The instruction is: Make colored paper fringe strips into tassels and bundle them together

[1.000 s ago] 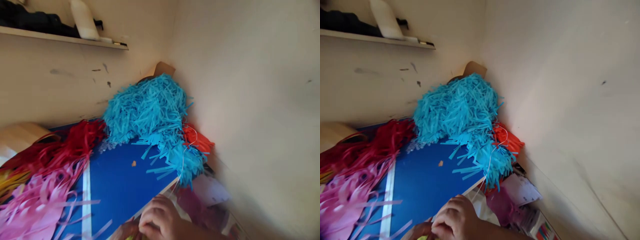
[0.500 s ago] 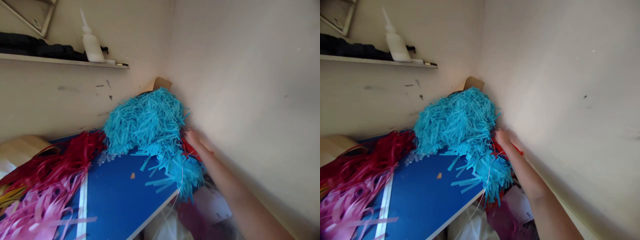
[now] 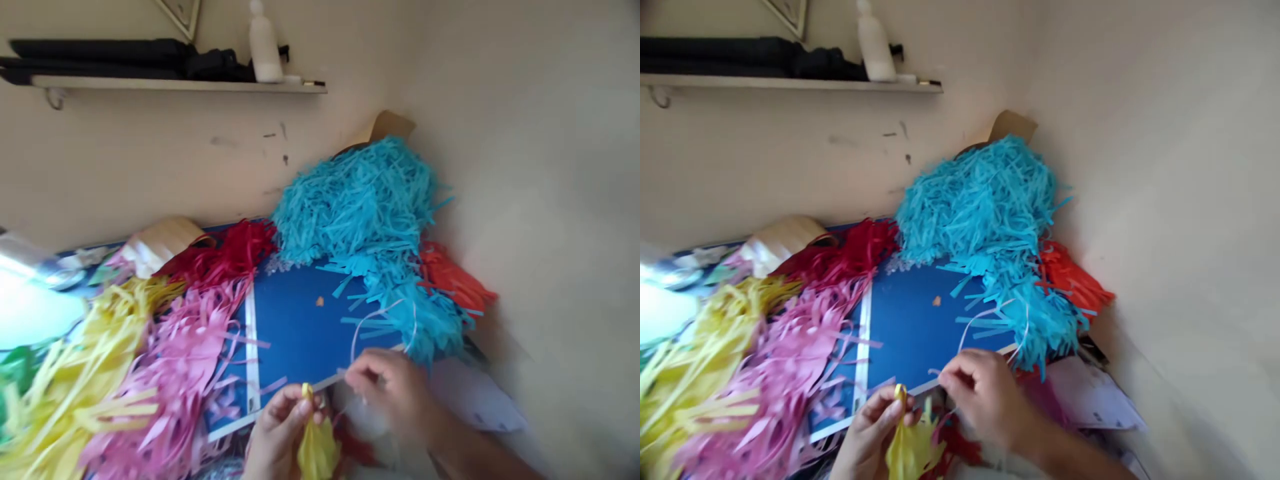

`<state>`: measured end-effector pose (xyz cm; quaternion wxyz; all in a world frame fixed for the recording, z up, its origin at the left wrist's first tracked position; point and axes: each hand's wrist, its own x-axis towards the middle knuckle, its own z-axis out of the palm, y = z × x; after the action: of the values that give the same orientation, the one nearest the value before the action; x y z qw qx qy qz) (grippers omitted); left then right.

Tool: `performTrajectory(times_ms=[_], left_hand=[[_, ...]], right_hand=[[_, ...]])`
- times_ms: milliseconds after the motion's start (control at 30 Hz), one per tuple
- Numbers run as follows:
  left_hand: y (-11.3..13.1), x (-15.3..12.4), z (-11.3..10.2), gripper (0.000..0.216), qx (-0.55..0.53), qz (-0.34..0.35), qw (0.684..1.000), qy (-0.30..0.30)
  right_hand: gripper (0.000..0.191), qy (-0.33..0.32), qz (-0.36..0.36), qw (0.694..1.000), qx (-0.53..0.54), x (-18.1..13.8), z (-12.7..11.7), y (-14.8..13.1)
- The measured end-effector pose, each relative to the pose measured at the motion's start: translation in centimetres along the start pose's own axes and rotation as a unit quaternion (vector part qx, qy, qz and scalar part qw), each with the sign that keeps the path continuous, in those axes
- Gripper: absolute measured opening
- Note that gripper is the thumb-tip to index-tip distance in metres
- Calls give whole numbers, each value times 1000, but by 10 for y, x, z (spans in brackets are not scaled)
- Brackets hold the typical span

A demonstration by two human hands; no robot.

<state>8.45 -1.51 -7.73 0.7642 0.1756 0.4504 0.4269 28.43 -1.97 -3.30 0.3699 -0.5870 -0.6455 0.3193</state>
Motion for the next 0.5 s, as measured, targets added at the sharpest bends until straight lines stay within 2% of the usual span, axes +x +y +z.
performTrajectory(times_ms=[67, 167, 333, 400, 500], left_hand=[[2, -4, -4, 33, -22, -6, 1000, -5], [5, -11, -9, 31, -26, 35, 999, 11], [4, -10, -19, 28, 48, 136, 989, 33], [3, -4, -27, 26, 99, 177, 979, 19], [2, 2, -39, 26, 192, 199, 961, -3]], right_hand=[[23, -30, -10, 999, 24, -10, 33, -15], [20, -58, -2, 997, 41, -7, 54, -22], [16, -83, 15, 996, 24, 0, 59, -20], [17, -90, 20, 995, 24, 1, 58, -21], [14, -108, 43, 992, 42, 2, 54, -23]])
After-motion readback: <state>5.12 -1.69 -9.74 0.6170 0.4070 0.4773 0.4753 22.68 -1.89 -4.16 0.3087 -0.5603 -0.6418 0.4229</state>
